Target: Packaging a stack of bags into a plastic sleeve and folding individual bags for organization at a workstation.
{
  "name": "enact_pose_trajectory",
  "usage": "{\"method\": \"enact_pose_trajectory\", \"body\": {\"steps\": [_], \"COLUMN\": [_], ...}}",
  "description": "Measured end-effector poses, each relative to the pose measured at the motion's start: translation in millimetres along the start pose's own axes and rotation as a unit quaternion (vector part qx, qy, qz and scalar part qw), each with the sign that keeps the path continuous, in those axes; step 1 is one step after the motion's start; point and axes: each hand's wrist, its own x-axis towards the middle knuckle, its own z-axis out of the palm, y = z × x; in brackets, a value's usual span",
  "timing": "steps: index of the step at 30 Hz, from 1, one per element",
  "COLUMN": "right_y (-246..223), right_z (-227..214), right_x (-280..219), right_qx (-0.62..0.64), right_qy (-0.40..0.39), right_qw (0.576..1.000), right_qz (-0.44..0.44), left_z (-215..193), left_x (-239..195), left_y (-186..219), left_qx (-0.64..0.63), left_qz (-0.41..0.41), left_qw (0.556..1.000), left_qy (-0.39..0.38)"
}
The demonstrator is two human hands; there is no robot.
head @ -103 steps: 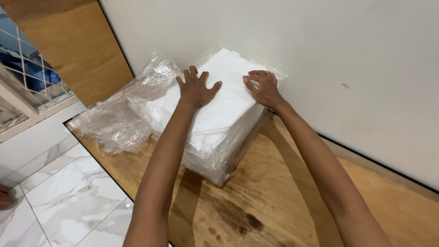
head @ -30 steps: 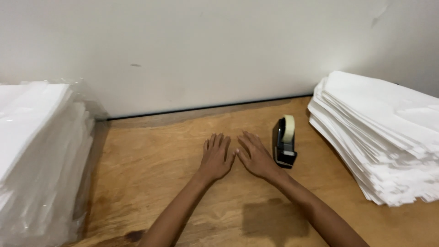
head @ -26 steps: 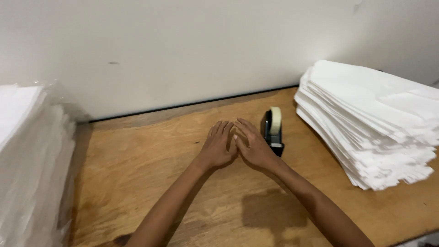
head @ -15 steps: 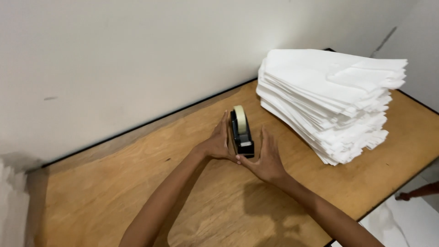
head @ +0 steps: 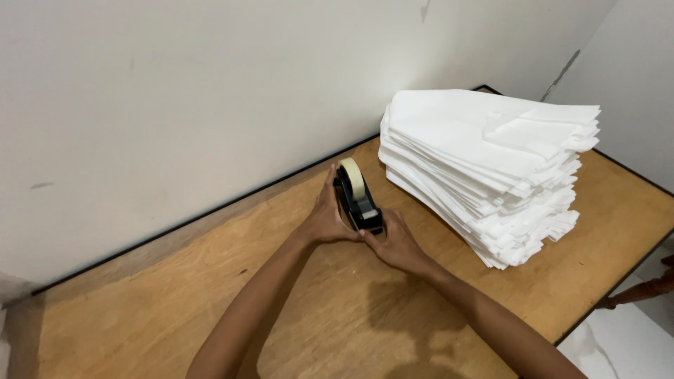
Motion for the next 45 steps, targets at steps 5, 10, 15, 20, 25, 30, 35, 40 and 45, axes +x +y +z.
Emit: {"method": "enact_pose_trajectory", "body": {"steps": [5, 10, 15, 20, 25, 30, 35, 40, 45], "right_y": [-2, 7, -2, 22, 5, -10, -38, -10, 0], "right_z": [-21, -27, -27, -16, -30, -64, -124, -174, -188], "right_x": [38, 67, 74, 80, 60, 35, 16, 8, -4], "right_qx": [0.018, 0.040, 0.037, 0.061, 0.087, -0.024, -0.101, -0.335, -0.433], "right_qy": [0.011, 0.028, 0.010, -0.005, -0.023, -0.024, 0.049, 0.190, 0.138], "right_qw": [0.999, 0.998, 0.994, 0.993, 0.991, 0.998, 0.993, 0.920, 0.885], "right_qz": [0.025, 0.045, 0.100, 0.105, 0.096, 0.061, 0.046, -0.072, 0.104], "left_z": [1, 4, 10, 14, 14, 16, 28, 66, 101], "left_x": [47, 76, 87, 89, 75, 80, 122, 182, 214], "left_y": [-12, -13, -31, -43, -24, -3, 67, 98, 81], "left_qx": [0.022, 0.034, 0.066, 0.053, 0.080, 0.284, 0.338, 0.412, 0.476], "left_qz": [-0.006, -0.022, -0.054, -0.083, -0.071, 0.113, 0.146, 0.139, 0.065], "left_qw": [0.999, 0.998, 0.995, 0.994, 0.994, 0.949, 0.930, 0.893, 0.864], "left_qy": [0.026, 0.041, 0.057, 0.054, 0.036, 0.080, -0.003, -0.114, -0.148]}}
